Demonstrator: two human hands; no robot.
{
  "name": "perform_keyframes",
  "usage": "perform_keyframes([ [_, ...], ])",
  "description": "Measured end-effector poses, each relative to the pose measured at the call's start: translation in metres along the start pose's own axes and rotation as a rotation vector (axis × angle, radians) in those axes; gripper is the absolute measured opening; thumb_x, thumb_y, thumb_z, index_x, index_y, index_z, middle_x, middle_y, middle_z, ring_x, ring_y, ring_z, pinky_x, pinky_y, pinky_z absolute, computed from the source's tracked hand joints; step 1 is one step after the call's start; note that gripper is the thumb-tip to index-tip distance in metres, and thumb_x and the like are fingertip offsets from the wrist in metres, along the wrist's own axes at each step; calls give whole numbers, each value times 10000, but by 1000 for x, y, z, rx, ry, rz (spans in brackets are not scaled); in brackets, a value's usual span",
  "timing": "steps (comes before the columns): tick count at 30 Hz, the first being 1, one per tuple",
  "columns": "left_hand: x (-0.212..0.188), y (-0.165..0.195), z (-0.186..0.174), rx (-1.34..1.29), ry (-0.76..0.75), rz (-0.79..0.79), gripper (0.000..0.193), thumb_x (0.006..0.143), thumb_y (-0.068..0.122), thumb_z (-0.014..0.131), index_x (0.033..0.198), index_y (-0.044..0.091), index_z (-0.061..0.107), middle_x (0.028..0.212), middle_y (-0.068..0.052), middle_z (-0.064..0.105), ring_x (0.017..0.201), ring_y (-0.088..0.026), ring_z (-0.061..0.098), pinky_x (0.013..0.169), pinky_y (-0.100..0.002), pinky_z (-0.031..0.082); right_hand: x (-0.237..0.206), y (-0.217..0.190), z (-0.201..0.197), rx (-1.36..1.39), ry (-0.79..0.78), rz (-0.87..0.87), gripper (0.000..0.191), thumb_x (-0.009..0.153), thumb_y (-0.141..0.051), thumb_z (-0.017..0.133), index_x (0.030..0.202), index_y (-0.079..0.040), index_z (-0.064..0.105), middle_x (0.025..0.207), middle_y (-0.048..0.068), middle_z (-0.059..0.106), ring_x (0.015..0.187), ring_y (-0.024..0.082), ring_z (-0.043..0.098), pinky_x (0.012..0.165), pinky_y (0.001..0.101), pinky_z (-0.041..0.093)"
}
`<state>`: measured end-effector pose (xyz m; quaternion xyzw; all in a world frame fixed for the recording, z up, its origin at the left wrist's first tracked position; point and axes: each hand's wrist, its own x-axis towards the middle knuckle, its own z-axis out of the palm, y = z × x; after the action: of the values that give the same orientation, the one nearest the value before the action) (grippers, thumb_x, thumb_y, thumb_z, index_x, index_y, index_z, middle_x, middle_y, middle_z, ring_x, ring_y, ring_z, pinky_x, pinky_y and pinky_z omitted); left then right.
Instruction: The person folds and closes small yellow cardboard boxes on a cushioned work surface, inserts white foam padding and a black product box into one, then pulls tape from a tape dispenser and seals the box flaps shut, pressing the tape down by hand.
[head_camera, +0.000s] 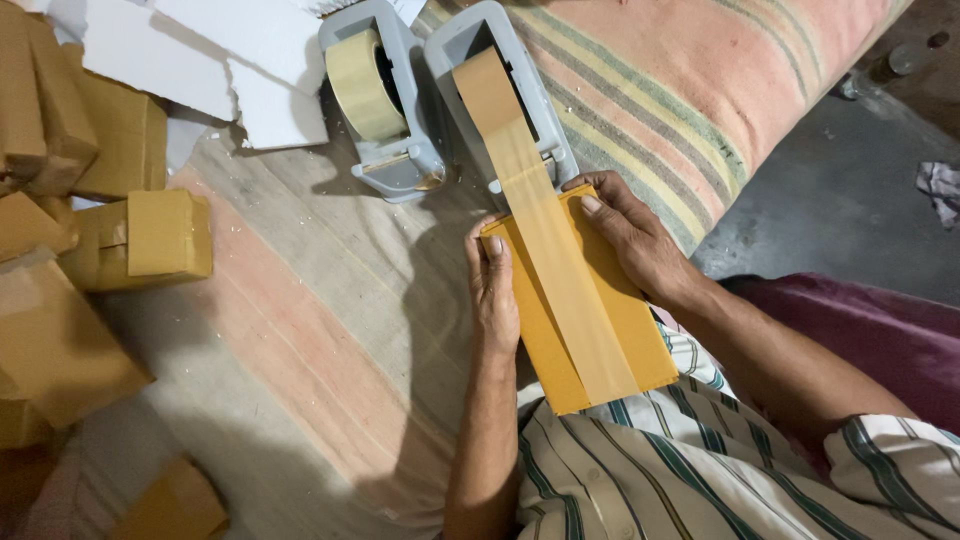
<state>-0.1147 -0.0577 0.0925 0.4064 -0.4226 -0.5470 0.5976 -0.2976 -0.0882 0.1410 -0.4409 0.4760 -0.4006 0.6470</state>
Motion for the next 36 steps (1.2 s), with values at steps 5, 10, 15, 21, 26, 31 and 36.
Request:
perform_keyframes([
  [5,2,-2,-1,21,3,-23,482,1138,435,383,1410,38,417,1376,-134,520,1277,-203,486,1125,-370,393,-2,-4,1,-13,4,8,289,1083,-263,429,1315,-114,516,1131,30,609,990,80,592,880,267,522],
  [10,1,-2,-1,26,13,-14,476,1138,426,390,1420,43,419,1359,-131,521,1257,-202,487,1119,-372,398,-2,-5,1,2,-11,-23,302,1088,-279,430,1330,-115,508,1139,38,598,987,83,591,879,273,528],
  [15,0,-2,0,16,6,-4,453,1154,409,388,1425,47,421,1339,-127,526,1234,-199,483,1109,-369,399,-2,-4,-1,-10,12,21,307,1080,-278,429,1336,-128,510,1121,39,615,951,86,603,848,269,533],
  [21,-1,-1,1,33,14,-7,454,1143,417,379,1421,61,423,1361,-123,531,1250,-198,496,1108,-363,407,-2,-4,-1,35,-22,-38,298,1091,-271,439,1341,-122,500,1150,43,603,984,82,600,873,270,536],
  [26,-1,2,2,23,29,-22,457,1143,411,391,1428,56,425,1361,-130,528,1248,-202,491,1099,-368,410,-4,-5,-2,1,-14,-6,302,1081,-284,436,1337,-136,498,1140,46,614,966,89,611,854,270,544],
  [31,0,2,3,-14,-1,-14,453,1139,411,385,1441,73,405,1370,-127,513,1258,-202,491,1096,-368,424,-4,-7,-1,2,-32,-42,303,1093,-284,430,1341,-118,485,1176,56,592,1026,96,604,905,279,541],
  [36,-2,2,0,85,-9,15,447,1127,380,471,1438,65,412,1322,-120,522,1209,-194,501,1058,-361,447,-5,-8,0,-163,-14,-96,382,1079,-316,436,1381,-83,459,1190,91,577,1082,155,561,955,346,492],
])
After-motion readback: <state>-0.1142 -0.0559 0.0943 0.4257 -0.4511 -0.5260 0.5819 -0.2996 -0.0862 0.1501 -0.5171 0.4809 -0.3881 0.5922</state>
